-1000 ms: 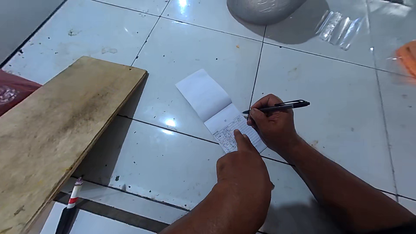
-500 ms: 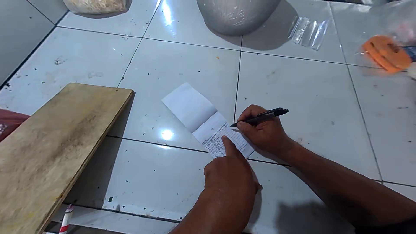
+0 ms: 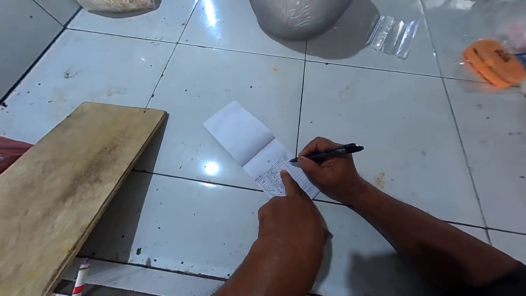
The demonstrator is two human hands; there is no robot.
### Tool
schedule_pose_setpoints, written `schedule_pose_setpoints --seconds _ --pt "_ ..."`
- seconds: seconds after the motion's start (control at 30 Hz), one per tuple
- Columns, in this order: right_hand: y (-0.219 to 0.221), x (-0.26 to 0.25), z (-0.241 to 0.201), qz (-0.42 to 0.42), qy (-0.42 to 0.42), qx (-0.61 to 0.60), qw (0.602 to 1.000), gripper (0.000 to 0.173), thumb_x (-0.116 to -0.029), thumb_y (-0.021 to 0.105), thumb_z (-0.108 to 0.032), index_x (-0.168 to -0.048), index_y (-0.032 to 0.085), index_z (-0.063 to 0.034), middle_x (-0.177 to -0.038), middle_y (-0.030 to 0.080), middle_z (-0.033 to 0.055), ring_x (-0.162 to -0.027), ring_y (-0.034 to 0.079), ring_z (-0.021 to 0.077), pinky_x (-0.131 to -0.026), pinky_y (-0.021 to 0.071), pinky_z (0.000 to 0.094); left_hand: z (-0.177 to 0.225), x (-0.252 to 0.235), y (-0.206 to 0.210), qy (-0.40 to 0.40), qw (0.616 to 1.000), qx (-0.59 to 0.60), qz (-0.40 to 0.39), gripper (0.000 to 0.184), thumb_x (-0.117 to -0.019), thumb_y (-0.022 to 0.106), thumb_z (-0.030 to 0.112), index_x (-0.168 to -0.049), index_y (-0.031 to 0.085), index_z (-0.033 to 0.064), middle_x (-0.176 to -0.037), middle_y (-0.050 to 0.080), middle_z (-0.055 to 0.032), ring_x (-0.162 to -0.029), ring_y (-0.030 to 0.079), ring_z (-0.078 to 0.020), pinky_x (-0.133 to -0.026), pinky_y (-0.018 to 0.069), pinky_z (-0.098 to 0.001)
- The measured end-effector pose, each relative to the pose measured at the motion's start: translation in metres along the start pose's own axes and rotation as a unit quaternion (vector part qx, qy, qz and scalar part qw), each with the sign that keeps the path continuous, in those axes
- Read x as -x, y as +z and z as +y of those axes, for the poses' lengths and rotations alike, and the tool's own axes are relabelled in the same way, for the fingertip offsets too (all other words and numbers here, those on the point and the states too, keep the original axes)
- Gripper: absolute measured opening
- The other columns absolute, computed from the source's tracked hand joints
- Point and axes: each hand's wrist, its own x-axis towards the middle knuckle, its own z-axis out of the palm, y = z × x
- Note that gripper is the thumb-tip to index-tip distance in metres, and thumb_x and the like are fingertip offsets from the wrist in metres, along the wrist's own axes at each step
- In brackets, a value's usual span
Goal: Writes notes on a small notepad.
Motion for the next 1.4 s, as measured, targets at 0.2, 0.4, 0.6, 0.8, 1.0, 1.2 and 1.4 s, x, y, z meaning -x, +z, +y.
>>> schedule_pose_setpoints --seconds 0.2,0.4,0.6,0.8,1.0,1.2,1.4 --pt "0.0013 -0.0007 -0.0002 -0.010 -0.003 0.002 1.000 0.002 -0.0922 0.068 -0.013 -0.092 0.068 -0.0109 -0.072 0.062 -0.0053 -0.055 0.055 0.0028 -0.047 0.0484 0.0193 0.0001 0.0002 0.0001 0.000 1.000 -0.004 0.000 0.110 -0.0858 0.056 0.079 -0.158 0.032 -0.0006 -0.169 0.018 -0.0177 -0.084 0.069 -0.0263 -0.066 0.0560 -0.0411" --pt "0.0021 -0.0006 -0.0002 -0.013 -0.004 0.006 1.000 0.002 -0.0921 0.068 -0.013 -0.092 0.069 -0.0106 -0.071 0.062 -0.0053 -0.054 0.054 0.0027 -0.046 0.0470 0.0192 0.0004 0.0003 0.0015 0.001 1.000 -0.004 0.002 0.109 -0.0862 0.057 0.078 -0.157 0.032 -0.0014 -0.169 0.018 -0.0191 -0.084 0.069 -0.0270 -0.067 0.0561 -0.0415" --pt "0.0026 -0.0009 -0.0004 -0.016 0.003 0.021 1.000 0.002 -0.0919 0.068 -0.013 -0.091 0.068 -0.0113 -0.071 0.062 -0.0058 -0.054 0.054 0.0022 -0.047 0.0469 0.0187 0.0002 -0.0001 0.0008 0.003 1.000 -0.003 -0.002 0.109 -0.0863 0.057 0.078 -0.158 0.031 -0.0011 -0.169 0.018 -0.0185 -0.085 0.069 -0.0271 -0.068 0.0563 -0.0412" --pt "0.0011 -0.0029 -0.0010 -0.027 0.006 0.030 0.999 0.002 -0.0921 0.068 -0.014 -0.091 0.068 -0.0121 -0.071 0.062 -0.0058 -0.055 0.055 0.0024 -0.047 0.0474 0.0188 0.0009 -0.0001 0.0007 -0.001 1.000 -0.002 0.000 0.110 -0.0858 0.058 0.078 -0.157 0.032 -0.0016 -0.169 0.017 -0.0180 -0.085 0.069 -0.0265 -0.067 0.0564 -0.0409" --pt "-0.0004 -0.0037 -0.0015 -0.034 0.015 0.025 0.999 0.003 -0.0912 0.068 -0.014 -0.089 0.067 -0.0125 -0.070 0.061 -0.0057 -0.054 0.054 0.0030 -0.046 0.0464 0.0197 -0.0003 0.0005 0.0004 0.002 1.000 0.006 0.003 0.109 -0.0859 0.059 0.077 -0.157 0.032 -0.0013 -0.169 0.018 -0.0177 -0.084 0.070 -0.0266 -0.067 0.0566 -0.0413" --pt "0.0014 -0.0030 -0.0020 -0.013 0.030 0.050 0.998 0.003 -0.0933 0.068 -0.017 -0.092 0.067 -0.0148 -0.069 0.061 -0.0068 -0.053 0.055 0.0025 -0.046 0.0475 0.0202 0.0003 -0.0002 -0.0003 0.001 1.000 0.004 -0.004 0.110 -0.0853 0.058 0.078 -0.157 0.032 -0.0019 -0.169 0.017 -0.0182 -0.085 0.070 -0.0270 -0.067 0.0567 -0.0415" --pt "0.0014 -0.0034 -0.0032 -0.008 0.037 0.058 0.998 0.004 -0.0922 0.068 -0.017 -0.090 0.067 -0.0153 -0.066 0.059 -0.0072 -0.051 0.052 0.0026 -0.044 0.0449 0.0200 -0.0003 0.0003 0.0004 0.000 1.000 0.008 -0.001 0.111 -0.0847 0.059 0.078 -0.158 0.031 -0.0010 -0.170 0.016 -0.0175 -0.085 0.070 -0.0262 -0.068 0.0569 -0.0409"
